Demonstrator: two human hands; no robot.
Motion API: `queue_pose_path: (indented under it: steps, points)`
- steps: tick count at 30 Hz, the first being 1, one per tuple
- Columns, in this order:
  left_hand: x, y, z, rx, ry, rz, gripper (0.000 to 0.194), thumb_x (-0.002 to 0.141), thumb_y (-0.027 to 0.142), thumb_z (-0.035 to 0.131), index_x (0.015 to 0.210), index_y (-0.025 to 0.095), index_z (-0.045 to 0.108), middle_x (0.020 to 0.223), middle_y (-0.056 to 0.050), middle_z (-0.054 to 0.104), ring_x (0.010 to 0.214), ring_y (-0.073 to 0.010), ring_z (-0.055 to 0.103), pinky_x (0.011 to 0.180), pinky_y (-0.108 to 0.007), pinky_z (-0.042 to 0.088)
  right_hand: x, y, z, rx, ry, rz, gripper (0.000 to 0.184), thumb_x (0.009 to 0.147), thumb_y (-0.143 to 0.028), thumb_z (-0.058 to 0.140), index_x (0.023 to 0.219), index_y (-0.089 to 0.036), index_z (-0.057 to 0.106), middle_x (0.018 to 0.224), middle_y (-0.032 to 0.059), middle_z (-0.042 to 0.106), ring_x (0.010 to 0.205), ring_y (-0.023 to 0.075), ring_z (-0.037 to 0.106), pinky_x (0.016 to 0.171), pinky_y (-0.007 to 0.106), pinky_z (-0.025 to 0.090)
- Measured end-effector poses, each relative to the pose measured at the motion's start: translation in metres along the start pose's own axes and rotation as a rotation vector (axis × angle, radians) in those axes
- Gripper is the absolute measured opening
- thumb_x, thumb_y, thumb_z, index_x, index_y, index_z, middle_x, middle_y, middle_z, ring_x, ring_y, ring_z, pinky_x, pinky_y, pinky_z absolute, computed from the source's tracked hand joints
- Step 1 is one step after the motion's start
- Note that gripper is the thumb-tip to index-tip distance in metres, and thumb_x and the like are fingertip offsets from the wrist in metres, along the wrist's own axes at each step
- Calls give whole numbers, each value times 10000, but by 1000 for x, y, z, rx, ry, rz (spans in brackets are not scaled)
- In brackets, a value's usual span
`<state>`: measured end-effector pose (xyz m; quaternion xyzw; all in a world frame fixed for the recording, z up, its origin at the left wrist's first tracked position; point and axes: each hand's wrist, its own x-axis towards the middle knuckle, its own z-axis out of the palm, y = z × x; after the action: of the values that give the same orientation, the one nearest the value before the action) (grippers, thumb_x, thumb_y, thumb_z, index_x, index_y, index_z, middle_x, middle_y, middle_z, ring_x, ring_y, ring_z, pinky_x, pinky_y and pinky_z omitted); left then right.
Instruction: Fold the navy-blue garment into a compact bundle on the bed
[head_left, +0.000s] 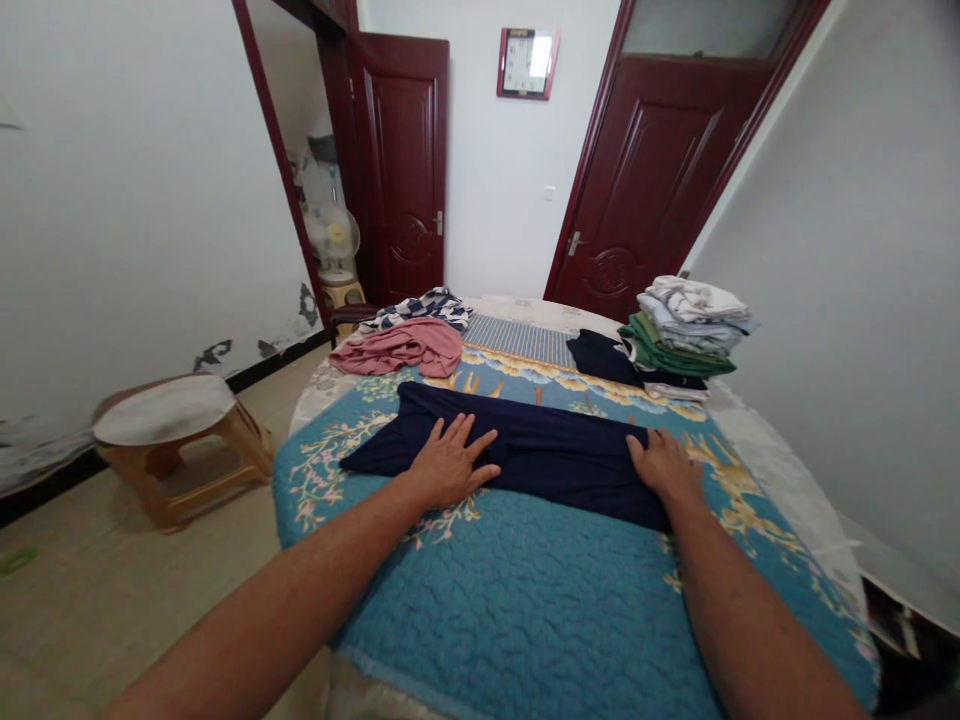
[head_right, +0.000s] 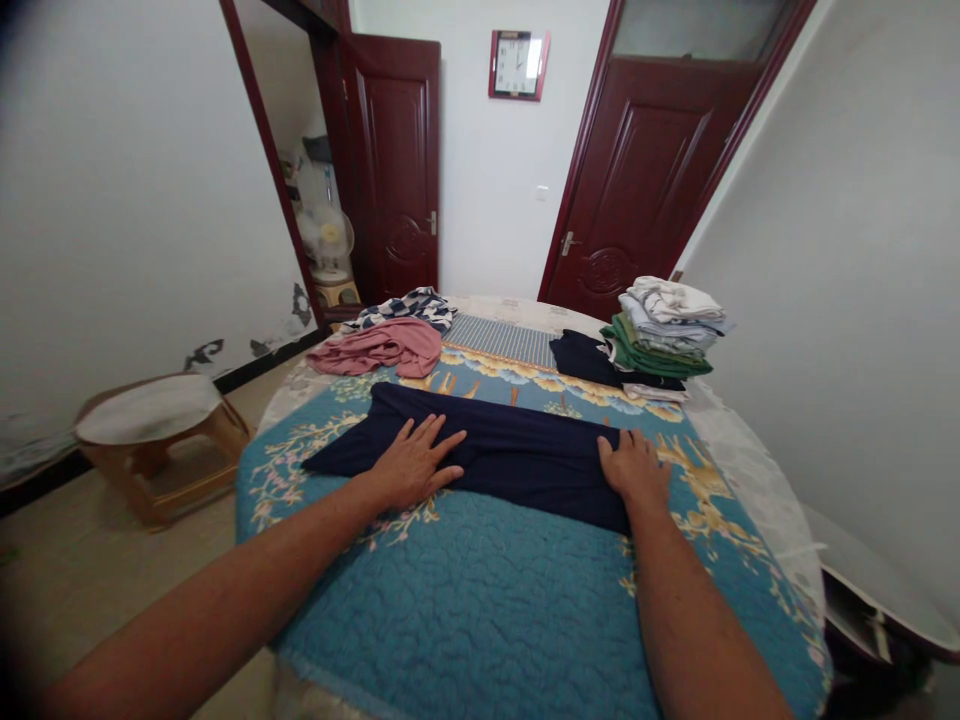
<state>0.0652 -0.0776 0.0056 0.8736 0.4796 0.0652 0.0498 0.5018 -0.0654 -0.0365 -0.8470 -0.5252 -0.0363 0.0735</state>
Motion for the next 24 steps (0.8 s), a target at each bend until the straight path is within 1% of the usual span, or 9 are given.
queue_pose_path:
  steps: [5,8,12,14,16,18,20,22,24]
  points:
    - [-8,-3,-4,-28,-45,80,735,989,786,304,1646,459,341,1784,-107,180,1625,-423,165,1251,-691,124,3,3,4,-2,4,-6,745,1042,-633,252,1547,-151,511,1657,187,409,1493,393,411,1199,658,321]
    - [-13,-3,-7,-41,-66,132,724,981,789,340,1637,483,346,1790,-92,155,1629,-431,134,1247,-706,121,4,5,5,5,8,-21,749,1040,-636,251,1551,-152,507,1656,185,411,1497,388,405,1207,648,314]
    - [-19,0,-13,-48,-102,227,693,987,776,356,1618,490,383,1784,-87,188,1632,-430,112,1235,-743,89,3,3,4,8,-2,-11,745,1042,-635,249,1558,-162,502,1666,173,398,1513,389,383,1212,643,310]
    - [-19,3,-20,-78,-131,292,668,997,760,356,1604,486,412,1773,-74,237,1632,-410,141,1234,-752,77,1,0,0,9,-10,1,740,1046,-629,256,1570,-163,492,1677,171,383,1522,388,369,1217,640,304]
    - [-13,4,-29,-138,-113,307,652,1034,706,328,1636,459,354,1755,-70,294,1623,-355,219,1252,-725,89,-4,-4,-5,13,-23,15,726,1051,-615,269,1578,-164,484,1684,172,372,1527,382,365,1227,630,293]
    - [-1,1,-36,-181,-18,245,651,1068,640,295,1674,403,280,1735,-81,342,1599,-305,299,1274,-683,114,-10,-8,-13,23,-15,28,699,1059,-593,288,1577,-167,484,1683,178,372,1530,379,361,1227,624,292]
    - [15,-5,-37,-169,87,134,642,1080,595,292,1671,345,311,1714,-100,380,1577,-298,342,1279,-663,146,-17,-13,-23,30,56,46,664,1067,-561,310,1573,-167,480,1679,186,376,1542,384,335,1216,639,292]
    - [31,-10,-29,-123,128,14,643,1074,576,314,1649,295,378,1698,-128,401,1568,-324,353,1262,-667,200,-24,-22,-32,24,185,33,624,1076,-506,332,1579,-159,460,1688,191,359,1566,378,284,1238,652,225]
    - [42,-12,-16,-65,118,-58,705,1045,621,358,1648,257,389,1695,-162,394,1572,-355,336,1249,-669,224,-33,-38,-41,41,252,-57,597,1082,-471,357,1574,-147,457,1700,191,341,1581,367,254,1262,641,155]
